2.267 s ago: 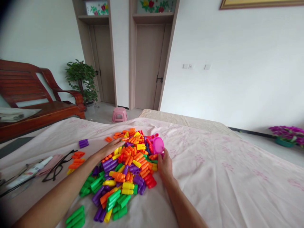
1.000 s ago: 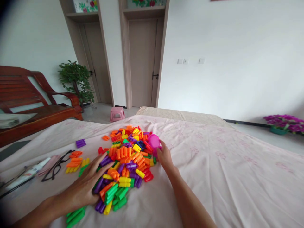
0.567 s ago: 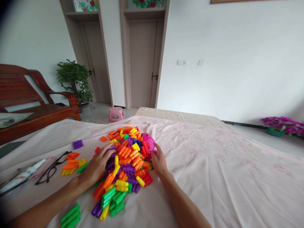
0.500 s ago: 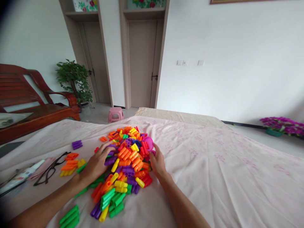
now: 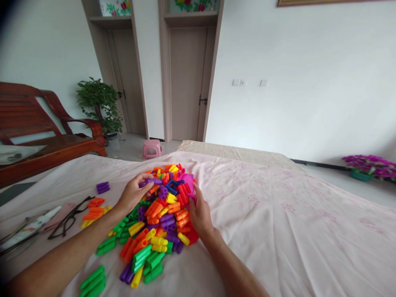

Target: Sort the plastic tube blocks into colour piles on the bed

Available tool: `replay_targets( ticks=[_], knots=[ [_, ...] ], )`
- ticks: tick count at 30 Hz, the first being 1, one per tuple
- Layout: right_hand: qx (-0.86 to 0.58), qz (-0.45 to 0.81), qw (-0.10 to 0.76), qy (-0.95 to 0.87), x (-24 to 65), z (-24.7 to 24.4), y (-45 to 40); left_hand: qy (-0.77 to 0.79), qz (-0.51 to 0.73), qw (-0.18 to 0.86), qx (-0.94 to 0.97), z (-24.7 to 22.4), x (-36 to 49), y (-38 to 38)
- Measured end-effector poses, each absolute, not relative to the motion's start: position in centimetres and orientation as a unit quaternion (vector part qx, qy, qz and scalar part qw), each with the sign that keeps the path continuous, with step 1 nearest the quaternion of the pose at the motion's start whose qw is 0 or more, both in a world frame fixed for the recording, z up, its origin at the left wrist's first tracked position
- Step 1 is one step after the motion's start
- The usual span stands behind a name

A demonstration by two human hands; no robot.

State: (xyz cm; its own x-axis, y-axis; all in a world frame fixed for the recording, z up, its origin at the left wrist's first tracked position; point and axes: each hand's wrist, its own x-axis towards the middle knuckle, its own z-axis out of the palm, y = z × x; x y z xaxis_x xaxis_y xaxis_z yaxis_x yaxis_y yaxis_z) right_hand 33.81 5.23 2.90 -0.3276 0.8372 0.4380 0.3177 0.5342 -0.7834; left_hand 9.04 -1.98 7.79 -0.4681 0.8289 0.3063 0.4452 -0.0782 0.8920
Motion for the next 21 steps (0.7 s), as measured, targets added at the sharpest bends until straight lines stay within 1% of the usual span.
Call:
replay_targets(
  ticks=[2,5,8,14,16,21],
  knots=[
    [-0.367,0.286,0.434,-0.772,33.7,3.0,5.1,0.636,0.544,0.172,0.519,8.0,8.8,-2.4],
    [-0.355,0.281,0.456,-0.766,33.8,2.9,5.5,0.632,0.491,0.080,0.594,8.0,8.9,-3.7],
    [-0.383,0.280,0.475,-0.741,34.3,2.6,6.7,0.646,0.412,-0.001,0.643,7.6,10.9,-6.9],
    [-0.457,0.271,0.430,-0.730,35.8,1.5,9.3,0.585,0.232,-0.096,0.771,5.4,17.6,-14.3],
    [-0.468,0.288,0.414,-0.725,36.1,1.2,9.6,0.574,0.214,-0.110,0.783,4.6,18.4,-14.6],
    [-0.471,0.321,0.395,-0.721,36.2,1.6,9.1,0.586,0.206,-0.085,0.779,4.4,17.6,-12.2]
  ],
)
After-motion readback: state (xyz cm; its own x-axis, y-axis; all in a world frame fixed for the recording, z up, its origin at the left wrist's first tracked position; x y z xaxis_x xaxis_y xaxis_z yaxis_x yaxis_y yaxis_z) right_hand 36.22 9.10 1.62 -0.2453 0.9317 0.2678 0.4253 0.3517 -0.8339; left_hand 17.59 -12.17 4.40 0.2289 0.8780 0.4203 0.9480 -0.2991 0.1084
